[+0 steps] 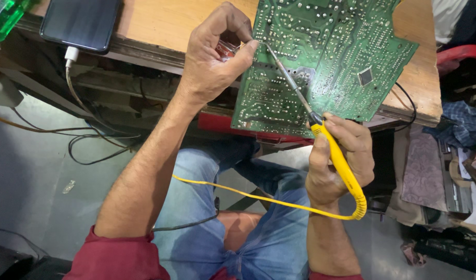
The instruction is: The person solders a green circuit board using a soldering iron and solder wire. They hold the board steady with one hand while applying solder to multiple points on the board with the other hand.
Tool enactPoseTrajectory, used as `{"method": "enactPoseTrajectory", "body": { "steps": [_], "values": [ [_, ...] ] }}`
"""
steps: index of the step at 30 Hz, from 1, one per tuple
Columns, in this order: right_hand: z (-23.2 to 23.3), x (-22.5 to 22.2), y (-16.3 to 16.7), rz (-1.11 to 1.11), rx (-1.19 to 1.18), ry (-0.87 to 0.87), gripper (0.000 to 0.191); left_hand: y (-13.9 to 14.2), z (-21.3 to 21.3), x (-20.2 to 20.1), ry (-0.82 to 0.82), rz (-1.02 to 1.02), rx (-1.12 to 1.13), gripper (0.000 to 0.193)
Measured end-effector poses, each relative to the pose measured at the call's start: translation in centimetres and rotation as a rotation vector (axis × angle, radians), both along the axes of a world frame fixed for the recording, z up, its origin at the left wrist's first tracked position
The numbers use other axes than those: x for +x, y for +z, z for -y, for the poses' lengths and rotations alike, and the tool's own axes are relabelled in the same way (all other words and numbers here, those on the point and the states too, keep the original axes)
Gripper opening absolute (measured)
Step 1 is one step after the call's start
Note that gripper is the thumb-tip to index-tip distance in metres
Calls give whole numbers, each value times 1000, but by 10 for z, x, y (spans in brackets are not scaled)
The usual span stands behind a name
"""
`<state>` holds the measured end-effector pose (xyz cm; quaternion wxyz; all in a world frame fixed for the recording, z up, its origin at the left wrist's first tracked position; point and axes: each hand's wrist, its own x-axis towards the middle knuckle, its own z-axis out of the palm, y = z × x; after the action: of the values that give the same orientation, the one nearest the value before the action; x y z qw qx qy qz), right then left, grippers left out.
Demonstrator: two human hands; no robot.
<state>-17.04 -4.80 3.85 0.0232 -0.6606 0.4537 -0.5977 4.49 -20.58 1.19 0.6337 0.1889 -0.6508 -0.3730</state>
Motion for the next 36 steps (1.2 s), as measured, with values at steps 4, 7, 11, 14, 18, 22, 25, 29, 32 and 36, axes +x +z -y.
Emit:
{"method": "enactPoseTrajectory", "body": {
  "steps": [4, 7, 11, 14, 18, 22, 25, 29, 32, 36],
  "values": [
    [0, 0, 0, 29, 9, 17, 15, -1, 0, 0, -11, -5, 15, 14],
    [0, 0, -1, 32, 8, 12, 16, -1, 0, 0, -8, 0, 35, 15],
    [-1, 0, 0, -6, -1, -9, 16, 0, -1, 0, 10, 6, -12, 14],
    [-1, -1, 3, -42, 5, -31, 16, 1, -2, 1, -34, -44, 27, 12],
    [-1, -2, 4, -77, -11, -38, 15, 1, -3, 1, -90, -120, 74, 10],
    [-1, -2, 5, -86, -11, -49, 15, 0, -3, 2, -93, -127, 66, 10],
    [-1, -2, 4, -89, -7, -48, 15, -1, -3, 2, -60, -94, 38, 9],
    [-2, -2, 4, -73, -4, -36, 16, -2, -2, 1, -66, -112, 67, 11],
    [-3, -2, 5, -66, 18, -49, 15, -2, -2, 1, -67, -115, 71, 11],
    [-2, -2, 7, -82, -3, -48, 15, -2, -2, 1, -76, -129, 78, 11]
  ]
}}
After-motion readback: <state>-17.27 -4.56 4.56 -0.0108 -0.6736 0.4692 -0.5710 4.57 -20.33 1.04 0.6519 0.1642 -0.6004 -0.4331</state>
